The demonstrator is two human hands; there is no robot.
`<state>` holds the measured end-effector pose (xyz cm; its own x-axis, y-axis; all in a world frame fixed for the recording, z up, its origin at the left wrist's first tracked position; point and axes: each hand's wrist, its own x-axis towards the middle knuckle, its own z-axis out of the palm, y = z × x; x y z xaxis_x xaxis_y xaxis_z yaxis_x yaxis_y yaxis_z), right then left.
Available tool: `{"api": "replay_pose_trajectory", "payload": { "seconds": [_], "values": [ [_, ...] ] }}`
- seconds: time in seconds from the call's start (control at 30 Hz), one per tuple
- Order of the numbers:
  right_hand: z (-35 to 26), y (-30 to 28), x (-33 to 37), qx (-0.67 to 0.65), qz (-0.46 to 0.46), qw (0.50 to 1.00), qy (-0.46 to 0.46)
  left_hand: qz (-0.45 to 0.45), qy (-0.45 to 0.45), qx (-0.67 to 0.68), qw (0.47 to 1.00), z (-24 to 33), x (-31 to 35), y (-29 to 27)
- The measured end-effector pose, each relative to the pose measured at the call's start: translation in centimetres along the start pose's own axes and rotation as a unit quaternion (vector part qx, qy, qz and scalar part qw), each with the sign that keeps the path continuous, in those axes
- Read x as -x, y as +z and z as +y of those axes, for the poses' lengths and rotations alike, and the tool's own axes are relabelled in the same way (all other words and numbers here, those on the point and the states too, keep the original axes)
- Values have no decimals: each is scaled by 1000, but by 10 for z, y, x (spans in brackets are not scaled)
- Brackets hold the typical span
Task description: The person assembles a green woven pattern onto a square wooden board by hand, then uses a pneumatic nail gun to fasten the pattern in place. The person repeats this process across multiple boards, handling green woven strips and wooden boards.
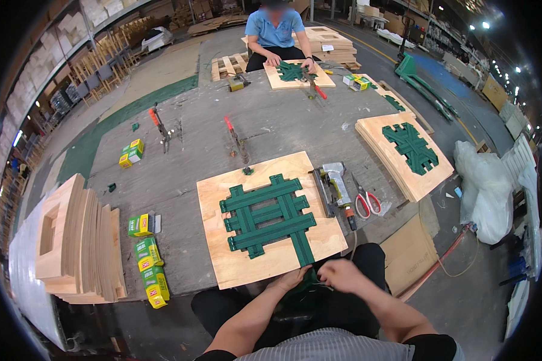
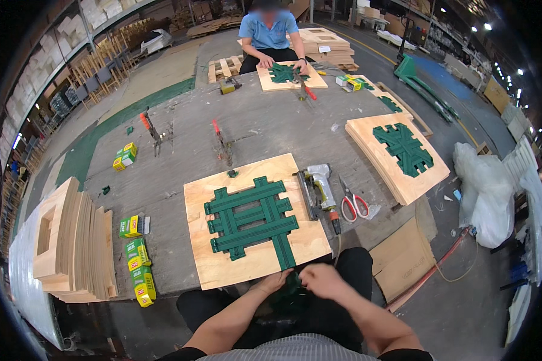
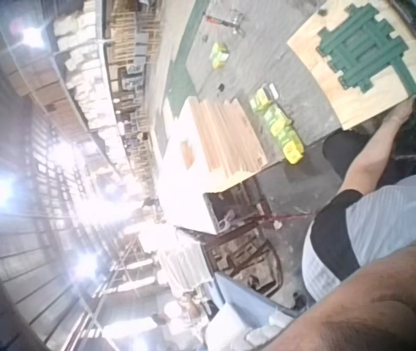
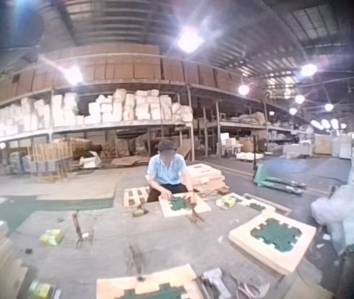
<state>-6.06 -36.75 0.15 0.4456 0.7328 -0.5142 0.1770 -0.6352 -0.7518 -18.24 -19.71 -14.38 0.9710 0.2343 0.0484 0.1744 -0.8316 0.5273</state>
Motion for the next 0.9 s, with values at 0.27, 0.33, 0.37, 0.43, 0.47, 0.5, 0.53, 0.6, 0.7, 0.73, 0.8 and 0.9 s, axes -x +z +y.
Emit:
{"api": "replay_pose_trajectory", "payload": {
  "seconds": [0.27, 0.33, 0.37, 0.43, 0.47, 0.5, 0.53, 0.6, 0.7, 0.73, 0.8, 0.9],
  "values": [
    [-38, -157, -135, 270, 323, 907, 12, 146, 172, -596, 771, 0, -4, 8],
    [-61, -164, -168, 241, 285, 926, 60, 141, 143, -634, 746, -10, -11, 7],
    [-65, -162, -182, 226, 262, 934, 89, 140, 130, -654, 732, -13, -10, 7],
    [-60, -165, -198, 187, 273, 937, 111, 163, 112, -672, 714, -13, -6, 11],
    [-52, -170, -200, 168, 285, 935, 129, 172, 106, -664, 720, -8, -7, 13],
    [-49, -171, -200, 99, 297, 944, 102, 164, 93, -632, 752, -4, -9, 13],
    [-45, -175, -197, 34, 296, 950, 90, 158, 86, -564, 806, -1, -11, 13],
    [-60, -165, -190, -105, 270, 955, 60, 134, 59, -393, 908, -3, -8, 7],
    [-78, -149, -154, -197, 289, 936, -46, 89, 23, -37, 995, 0, -7, -4],
    [-88, -146, -138, -205, 303, 927, -82, 76, 12, 85, 993, 1, -9, -8],
    [-108, -141, -103, -257, 276, 924, -59, 128, 25, 83, 988, 3, -10, -12],
    [-114, -120, -55, -290, 243, 925, -32, 110, 30, 101, 988, 5, -12, -10]
  ]
}}
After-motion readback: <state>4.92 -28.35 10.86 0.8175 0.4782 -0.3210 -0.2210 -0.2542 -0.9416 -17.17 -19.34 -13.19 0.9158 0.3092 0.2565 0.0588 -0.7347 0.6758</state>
